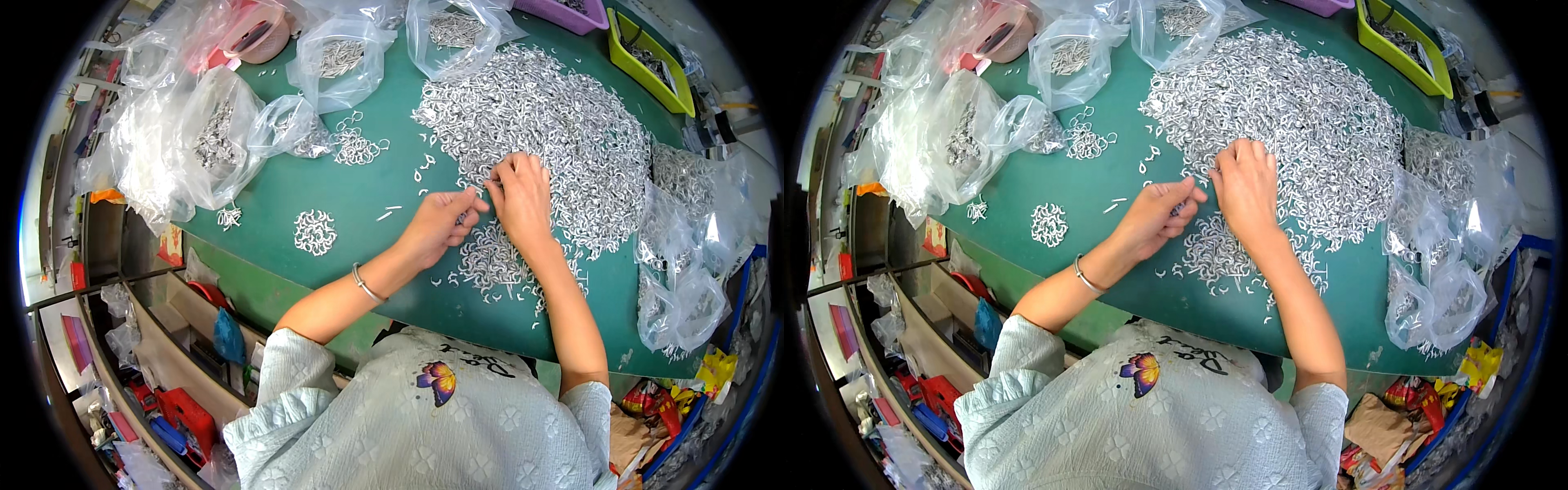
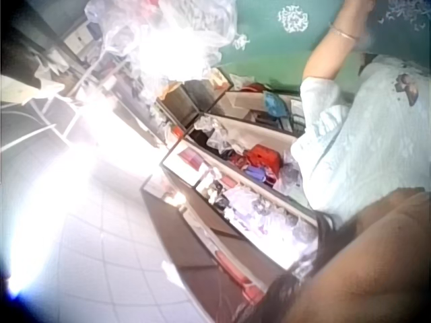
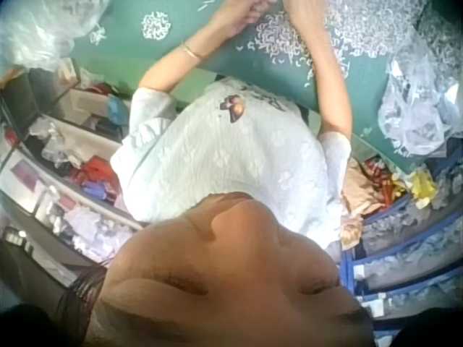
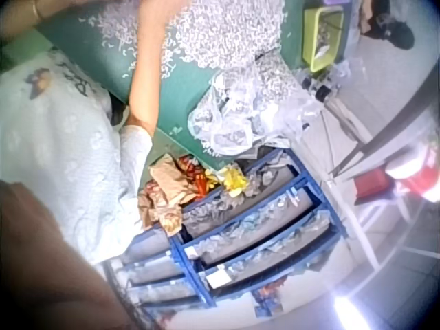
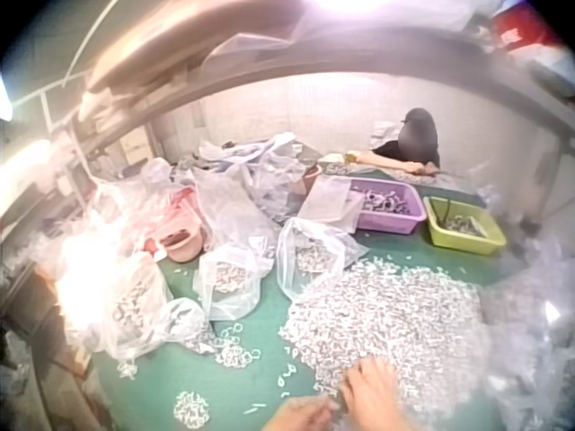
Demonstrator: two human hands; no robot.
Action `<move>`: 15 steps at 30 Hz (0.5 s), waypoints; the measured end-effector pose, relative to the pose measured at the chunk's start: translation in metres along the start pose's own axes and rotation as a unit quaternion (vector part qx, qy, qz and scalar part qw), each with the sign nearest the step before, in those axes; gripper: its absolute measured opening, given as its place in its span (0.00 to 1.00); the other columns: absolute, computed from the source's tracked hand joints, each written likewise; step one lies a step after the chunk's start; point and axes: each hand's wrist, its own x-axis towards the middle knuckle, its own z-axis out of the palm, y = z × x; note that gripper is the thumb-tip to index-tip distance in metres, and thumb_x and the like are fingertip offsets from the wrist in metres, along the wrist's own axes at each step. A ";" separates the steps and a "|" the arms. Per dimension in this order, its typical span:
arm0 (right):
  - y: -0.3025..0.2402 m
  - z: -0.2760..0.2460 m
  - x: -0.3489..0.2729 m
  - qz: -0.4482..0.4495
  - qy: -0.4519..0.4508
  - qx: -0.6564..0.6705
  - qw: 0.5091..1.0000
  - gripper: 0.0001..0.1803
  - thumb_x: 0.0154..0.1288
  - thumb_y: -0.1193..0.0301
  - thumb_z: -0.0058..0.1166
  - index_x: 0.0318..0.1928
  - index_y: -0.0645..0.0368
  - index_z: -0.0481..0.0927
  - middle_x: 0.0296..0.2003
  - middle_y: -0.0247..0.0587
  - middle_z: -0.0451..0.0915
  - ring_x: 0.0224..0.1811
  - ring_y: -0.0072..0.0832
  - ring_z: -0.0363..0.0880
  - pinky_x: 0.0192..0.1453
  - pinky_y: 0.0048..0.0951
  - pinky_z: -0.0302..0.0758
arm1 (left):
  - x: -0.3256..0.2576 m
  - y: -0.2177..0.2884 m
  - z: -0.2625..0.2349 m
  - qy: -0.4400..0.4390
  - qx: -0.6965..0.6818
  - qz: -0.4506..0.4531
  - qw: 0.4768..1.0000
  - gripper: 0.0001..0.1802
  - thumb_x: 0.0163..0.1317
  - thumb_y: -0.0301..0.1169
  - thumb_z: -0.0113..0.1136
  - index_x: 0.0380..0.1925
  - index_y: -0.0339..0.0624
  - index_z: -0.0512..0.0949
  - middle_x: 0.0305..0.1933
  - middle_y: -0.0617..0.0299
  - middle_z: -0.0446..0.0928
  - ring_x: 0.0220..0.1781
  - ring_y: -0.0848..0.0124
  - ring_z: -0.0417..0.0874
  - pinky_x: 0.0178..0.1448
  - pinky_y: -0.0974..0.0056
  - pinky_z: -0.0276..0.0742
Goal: The person sorts through a large pile of silver metal parts on a green table by hand, picking them up individually and placing them into smaller groups and plastic bags.
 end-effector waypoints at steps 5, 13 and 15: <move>0.002 -0.003 -0.008 -0.024 0.004 -0.027 0.999 0.08 0.55 0.73 0.63 0.36 0.59 0.79 0.38 0.38 0.73 0.46 0.37 0.70 0.50 0.38 0.64 | -0.004 0.013 0.006 0.017 0.012 -0.014 1.000 0.15 0.73 0.30 0.47 0.51 0.32 0.75 0.25 0.70 0.67 0.20 0.85 0.56 0.20 0.77 0.49; 0.009 -0.017 -0.014 0.009 0.055 0.095 0.994 0.04 0.59 0.77 0.58 0.36 0.59 0.79 0.36 0.38 0.78 0.44 0.38 0.73 0.48 0.38 0.65 | -0.001 0.009 0.000 -0.045 -0.019 -0.066 0.997 0.14 0.72 0.26 0.46 0.52 0.32 0.74 0.22 0.73 0.62 0.20 0.85 0.55 0.20 0.77 0.49; 0.015 -0.017 -0.016 0.019 0.054 0.080 0.995 0.04 0.59 0.77 0.58 0.37 0.59 0.79 0.35 0.39 0.78 0.42 0.38 0.73 0.48 0.38 0.65 | -0.001 0.008 0.001 -0.059 -0.020 -0.073 0.995 0.13 0.72 0.26 0.45 0.52 0.32 0.74 0.22 0.73 0.61 0.20 0.85 0.55 0.20 0.77 0.48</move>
